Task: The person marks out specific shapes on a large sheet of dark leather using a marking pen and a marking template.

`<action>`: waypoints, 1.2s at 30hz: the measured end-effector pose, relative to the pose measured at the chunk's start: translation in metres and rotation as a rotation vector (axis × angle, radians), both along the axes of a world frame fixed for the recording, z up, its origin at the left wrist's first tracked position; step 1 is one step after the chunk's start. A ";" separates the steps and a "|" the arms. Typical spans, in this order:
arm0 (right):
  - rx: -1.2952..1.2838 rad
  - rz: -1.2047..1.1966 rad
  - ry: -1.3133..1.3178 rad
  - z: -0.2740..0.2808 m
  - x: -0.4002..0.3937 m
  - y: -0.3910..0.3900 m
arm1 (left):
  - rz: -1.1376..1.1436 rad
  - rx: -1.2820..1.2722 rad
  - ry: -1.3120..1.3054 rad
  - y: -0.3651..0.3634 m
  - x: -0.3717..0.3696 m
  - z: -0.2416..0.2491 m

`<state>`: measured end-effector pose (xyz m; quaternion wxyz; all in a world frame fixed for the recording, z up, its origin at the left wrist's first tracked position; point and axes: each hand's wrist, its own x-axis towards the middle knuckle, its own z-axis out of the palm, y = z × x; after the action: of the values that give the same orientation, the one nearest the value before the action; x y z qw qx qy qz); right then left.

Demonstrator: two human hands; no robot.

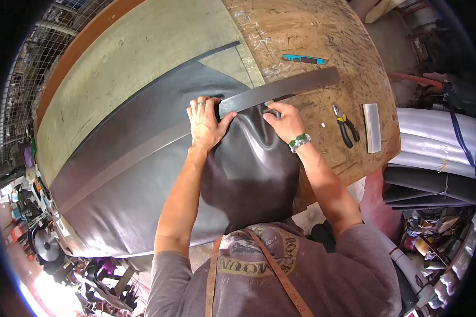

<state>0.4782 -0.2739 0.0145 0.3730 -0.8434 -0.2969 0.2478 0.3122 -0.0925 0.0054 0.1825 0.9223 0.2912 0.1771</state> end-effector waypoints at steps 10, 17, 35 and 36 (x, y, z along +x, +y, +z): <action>-0.170 -0.104 -0.026 0.001 -0.002 0.017 | 0.021 -0.075 0.092 0.006 0.008 0.016; 0.004 -0.087 -0.151 -0.011 -0.006 0.017 | -0.006 -0.003 -0.001 0.010 0.003 0.004; -0.062 -0.029 -0.446 0.096 0.024 0.037 | 0.014 -0.044 0.057 0.009 0.004 0.004; 0.067 -0.010 -0.436 0.095 0.025 0.055 | 0.014 -0.054 0.069 0.007 0.002 0.004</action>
<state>0.5032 -0.2186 0.1096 0.3292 -0.8656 -0.3744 0.0474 0.3144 -0.0854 0.0093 0.1957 0.9205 0.3086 0.1385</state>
